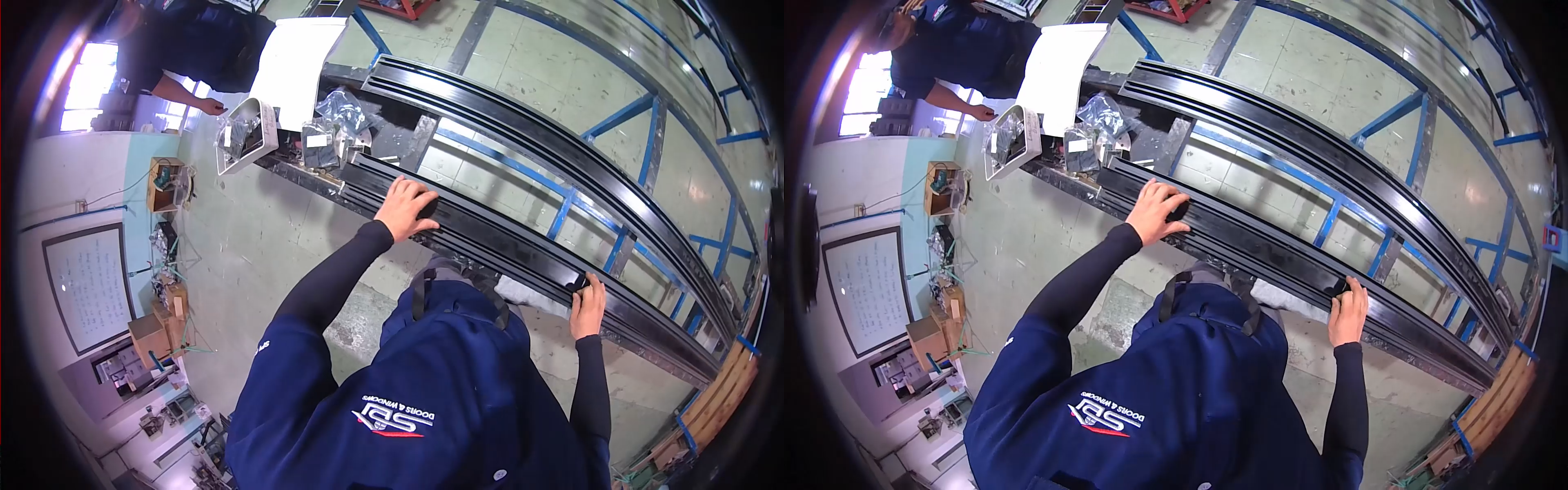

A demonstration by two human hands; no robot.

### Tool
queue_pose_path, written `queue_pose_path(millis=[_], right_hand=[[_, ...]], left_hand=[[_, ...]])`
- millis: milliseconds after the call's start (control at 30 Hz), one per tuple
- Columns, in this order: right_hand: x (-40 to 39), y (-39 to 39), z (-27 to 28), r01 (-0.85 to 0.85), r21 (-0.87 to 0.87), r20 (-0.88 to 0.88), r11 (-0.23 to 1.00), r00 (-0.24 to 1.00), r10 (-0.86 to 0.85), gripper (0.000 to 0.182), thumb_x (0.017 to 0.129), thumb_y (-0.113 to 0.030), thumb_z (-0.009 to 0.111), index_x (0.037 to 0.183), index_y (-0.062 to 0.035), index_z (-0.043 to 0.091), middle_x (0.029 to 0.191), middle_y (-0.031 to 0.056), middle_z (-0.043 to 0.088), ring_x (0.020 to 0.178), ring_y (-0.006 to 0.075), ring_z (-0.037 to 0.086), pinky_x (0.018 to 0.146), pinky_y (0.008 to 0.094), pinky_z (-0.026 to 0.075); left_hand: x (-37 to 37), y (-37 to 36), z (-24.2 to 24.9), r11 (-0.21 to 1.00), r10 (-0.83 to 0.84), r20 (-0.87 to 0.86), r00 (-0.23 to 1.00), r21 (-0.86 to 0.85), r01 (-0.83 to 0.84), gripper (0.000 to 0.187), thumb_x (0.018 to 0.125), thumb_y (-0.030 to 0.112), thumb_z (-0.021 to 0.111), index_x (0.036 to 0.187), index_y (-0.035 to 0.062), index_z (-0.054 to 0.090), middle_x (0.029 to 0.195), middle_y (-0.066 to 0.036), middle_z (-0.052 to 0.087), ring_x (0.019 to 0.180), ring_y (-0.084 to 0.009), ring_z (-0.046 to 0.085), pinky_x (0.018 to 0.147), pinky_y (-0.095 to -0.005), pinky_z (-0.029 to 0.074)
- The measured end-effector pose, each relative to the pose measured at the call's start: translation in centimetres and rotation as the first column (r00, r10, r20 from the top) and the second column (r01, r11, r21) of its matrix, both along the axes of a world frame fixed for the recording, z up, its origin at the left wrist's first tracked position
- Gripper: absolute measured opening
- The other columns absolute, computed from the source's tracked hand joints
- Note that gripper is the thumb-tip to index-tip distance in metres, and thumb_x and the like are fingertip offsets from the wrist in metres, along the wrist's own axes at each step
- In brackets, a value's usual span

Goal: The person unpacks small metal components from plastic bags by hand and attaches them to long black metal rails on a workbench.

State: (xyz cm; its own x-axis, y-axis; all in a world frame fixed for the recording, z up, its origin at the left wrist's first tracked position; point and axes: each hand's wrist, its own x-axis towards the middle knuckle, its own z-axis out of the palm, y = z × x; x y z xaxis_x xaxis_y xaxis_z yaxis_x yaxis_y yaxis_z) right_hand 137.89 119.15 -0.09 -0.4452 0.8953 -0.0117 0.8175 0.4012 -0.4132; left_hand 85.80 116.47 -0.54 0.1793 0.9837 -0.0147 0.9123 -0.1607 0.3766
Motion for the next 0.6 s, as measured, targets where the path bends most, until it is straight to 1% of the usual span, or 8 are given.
queue_pose_path(millis=[133, 167, 267, 300, 400, 433, 533, 600], right_hand=[[-0.3, -0.4, -0.3, 0.031, 0.0, 0.072, 1.0, 0.997, -0.031, 0.017, 0.089, -0.003, 0.067, 0.099, -0.0035, 0.052, 0.143, 0.0203, 0.055, 0.136, 0.0402, 0.049, 0.12, 0.0541, 0.032], [-0.6, -0.2, 0.2, 0.032, -0.019, 0.096, 0.999, 0.995, -0.03, 0.022, 0.088, -0.004, 0.068, 0.106, -0.0035, 0.058, 0.141, 0.0201, 0.056, 0.134, 0.0402, 0.05, 0.119, 0.0515, 0.034], [-2.0, 0.4, 1.7, 0.146, -0.143, 0.083, 0.979, 0.987, -0.135, 0.035, 0.085, -0.007, 0.071, 0.119, -0.0036, 0.063, 0.139, 0.0199, 0.057, 0.133, 0.0399, 0.05, 0.116, 0.0486, 0.037], [-2.4, 0.4, 1.8, 0.166, -0.118, 0.091, 0.979, 0.983, -0.156, 0.05, 0.083, -0.011, 0.075, 0.131, -0.0042, 0.063, 0.137, 0.0191, 0.058, 0.131, 0.0394, 0.052, 0.112, 0.0464, 0.04], [-4.8, 0.9, 2.4, 0.101, -0.149, 0.128, 0.984, 0.988, -0.082, 0.055, 0.083, -0.015, 0.078, 0.134, -0.0043, 0.063, 0.133, 0.0185, 0.06, 0.127, 0.0388, 0.055, 0.111, 0.046, 0.041], [-5.9, 0.9, 2.3, 0.083, -0.125, 0.123, 0.989, 0.99, -0.067, 0.053, 0.084, -0.019, 0.078, 0.133, -0.0041, 0.064, 0.13, 0.0183, 0.061, 0.123, 0.0384, 0.057, 0.108, 0.0455, 0.043], [-9.3, 1.1, 1.4, 0.106, -0.013, 0.101, 0.994, 0.989, -0.104, 0.031, 0.089, -0.019, 0.075, 0.117, -0.0059, 0.072, 0.115, 0.0141, 0.066, 0.109, 0.0342, 0.062, 0.097, 0.0434, 0.049], [-11.1, 1.4, 0.9, 0.115, 0.023, 0.061, 0.993, 0.991, -0.116, 0.023, 0.09, -0.019, 0.074, 0.11, -0.0066, 0.074, 0.108, 0.0127, 0.066, 0.104, 0.0332, 0.063, 0.092, 0.043, 0.05]], left_hand=[[-0.1, -0.6, -0.7, 0.998, 0.044, 0.13, 0.99, 0.044, -0.05, 0.062, 0.08, 0.046, 0.082, 0.131, 0.015, 0.065, 0.123, -0.011, 0.056, 0.125, -0.0332, 0.049, 0.12, -0.0545, 0.027], [-0.2, -0.8, -0.8, 0.996, 0.052, 0.157, 0.986, 0.058, -0.062, 0.061, 0.081, 0.045, 0.082, 0.131, 0.015, 0.065, 0.123, -0.012, 0.055, 0.125, -0.0334, 0.049, 0.119, -0.0541, 0.027], [-0.6, -0.9, -1.3, 0.996, 0.03, 0.226, 0.974, 0.075, -0.048, 0.06, 0.08, 0.045, 0.08, 0.13, 0.0151, 0.066, 0.123, -0.012, 0.055, 0.126, -0.0336, 0.049, 0.119, -0.0553, 0.026], [-0.7, -1.0, -1.2, 0.995, 0.033, 0.245, 0.969, 0.083, -0.055, 0.052, 0.084, 0.04, 0.078, 0.129, 0.0154, 0.067, 0.123, -0.011, 0.056, 0.125, -0.0324, 0.049, 0.119, -0.055, 0.027], [-0.9, -0.8, -1.9, 0.992, 0.029, 0.262, 0.965, 0.114, -0.061, 0.045, 0.087, 0.035, 0.075, 0.128, 0.0155, 0.068, 0.121, -0.01, 0.056, 0.125, -0.0316, 0.05, 0.118, -0.0545, 0.028], [-0.9, -0.9, -2.0, 0.987, 0.028, 0.276, 0.961, 0.145, -0.07, 0.038, 0.091, 0.03, 0.072, 0.126, 0.0148, 0.07, 0.118, -0.008, 0.058, 0.121, -0.0302, 0.051, 0.116, -0.0518, 0.03], [-1.0, -0.9, -2.8, 0.981, 0.045, 0.3, 0.953, 0.165, -0.098, 0.035, 0.092, 0.028, 0.072, 0.124, 0.015, 0.071, 0.116, -0.007, 0.059, 0.119, -0.0291, 0.053, 0.115, -0.0511, 0.031], [-0.7, -0.8, -2.8, 0.967, 0.077, 0.303, 0.95, 0.209, -0.145, 0.027, 0.091, 0.025, 0.073, 0.116, 0.0151, 0.073, 0.11, -0.005, 0.061, 0.112, -0.0283, 0.055, 0.11, -0.0485, 0.035]])
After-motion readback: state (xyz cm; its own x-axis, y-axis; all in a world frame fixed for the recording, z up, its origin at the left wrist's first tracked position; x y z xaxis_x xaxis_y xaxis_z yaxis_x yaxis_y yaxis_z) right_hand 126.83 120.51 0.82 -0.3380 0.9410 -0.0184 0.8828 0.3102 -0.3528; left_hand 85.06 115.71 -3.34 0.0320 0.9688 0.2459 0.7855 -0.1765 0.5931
